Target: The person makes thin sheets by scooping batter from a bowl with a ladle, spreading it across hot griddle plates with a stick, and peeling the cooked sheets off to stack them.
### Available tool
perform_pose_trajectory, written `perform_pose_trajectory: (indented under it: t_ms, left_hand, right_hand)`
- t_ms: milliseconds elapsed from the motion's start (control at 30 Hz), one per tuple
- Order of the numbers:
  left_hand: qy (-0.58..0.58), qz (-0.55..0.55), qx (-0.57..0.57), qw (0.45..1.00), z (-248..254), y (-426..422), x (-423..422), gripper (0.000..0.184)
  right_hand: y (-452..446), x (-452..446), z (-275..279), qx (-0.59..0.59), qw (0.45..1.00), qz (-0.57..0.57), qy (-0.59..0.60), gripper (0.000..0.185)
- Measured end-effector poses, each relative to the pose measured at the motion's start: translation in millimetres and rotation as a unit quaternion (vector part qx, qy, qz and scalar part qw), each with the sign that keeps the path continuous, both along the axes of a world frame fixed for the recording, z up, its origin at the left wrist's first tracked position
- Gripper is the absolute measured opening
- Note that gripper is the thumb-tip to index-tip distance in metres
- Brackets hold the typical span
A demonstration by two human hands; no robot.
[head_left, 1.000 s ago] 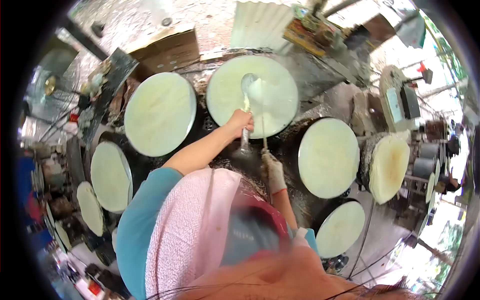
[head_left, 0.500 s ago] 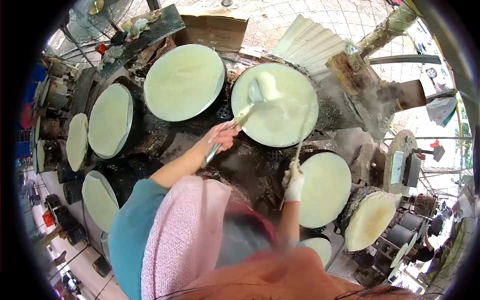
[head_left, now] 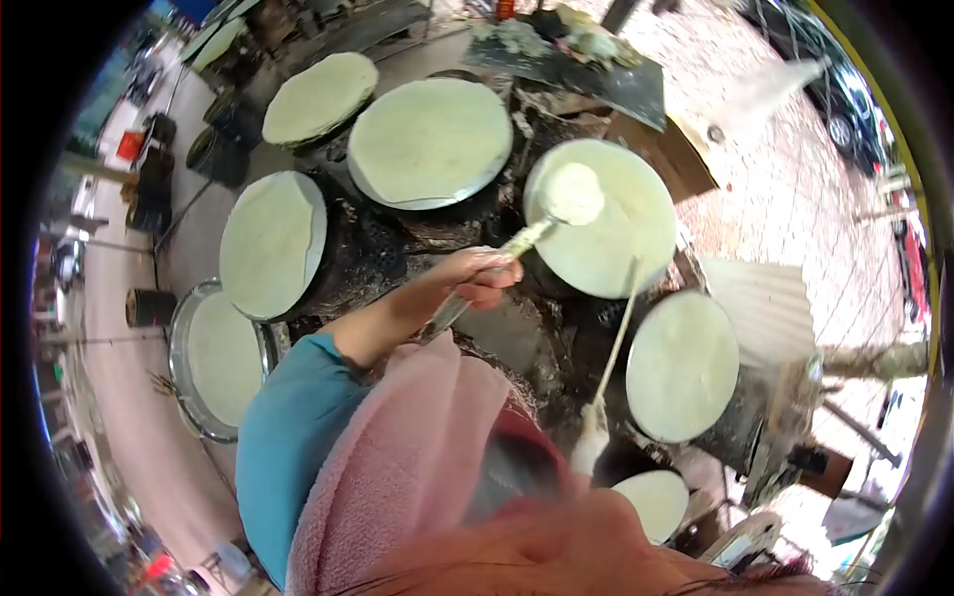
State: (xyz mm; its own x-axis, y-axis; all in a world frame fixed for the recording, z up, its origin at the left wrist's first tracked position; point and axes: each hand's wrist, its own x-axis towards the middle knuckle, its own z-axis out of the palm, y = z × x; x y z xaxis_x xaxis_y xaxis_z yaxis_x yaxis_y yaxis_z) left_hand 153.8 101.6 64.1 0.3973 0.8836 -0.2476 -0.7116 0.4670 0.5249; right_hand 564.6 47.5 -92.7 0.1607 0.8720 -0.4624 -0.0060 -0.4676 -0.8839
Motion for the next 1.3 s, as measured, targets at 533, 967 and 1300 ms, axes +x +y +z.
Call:
perform_pose_trajectory:
  t_ms: [533,967,1300]
  left_hand:
    - [0.198,0.580,-0.142,0.778,-2,-332,-213,0.034]
    - [-0.034,0.828,-0.131,0.544,16,-434,-124,0.026]
    - [-0.013,0.844,-0.094,0.527,-2,-542,-133,0.027]
  right_hand:
    - [103,-640,30,0.378,0.604,0.578,-0.397,0.053]
    - [226,-711,222,0.530,0.394,0.632,-0.406,0.034]
    - [-37,-740,243,0.636,0.389,0.596,-0.299,0.021]
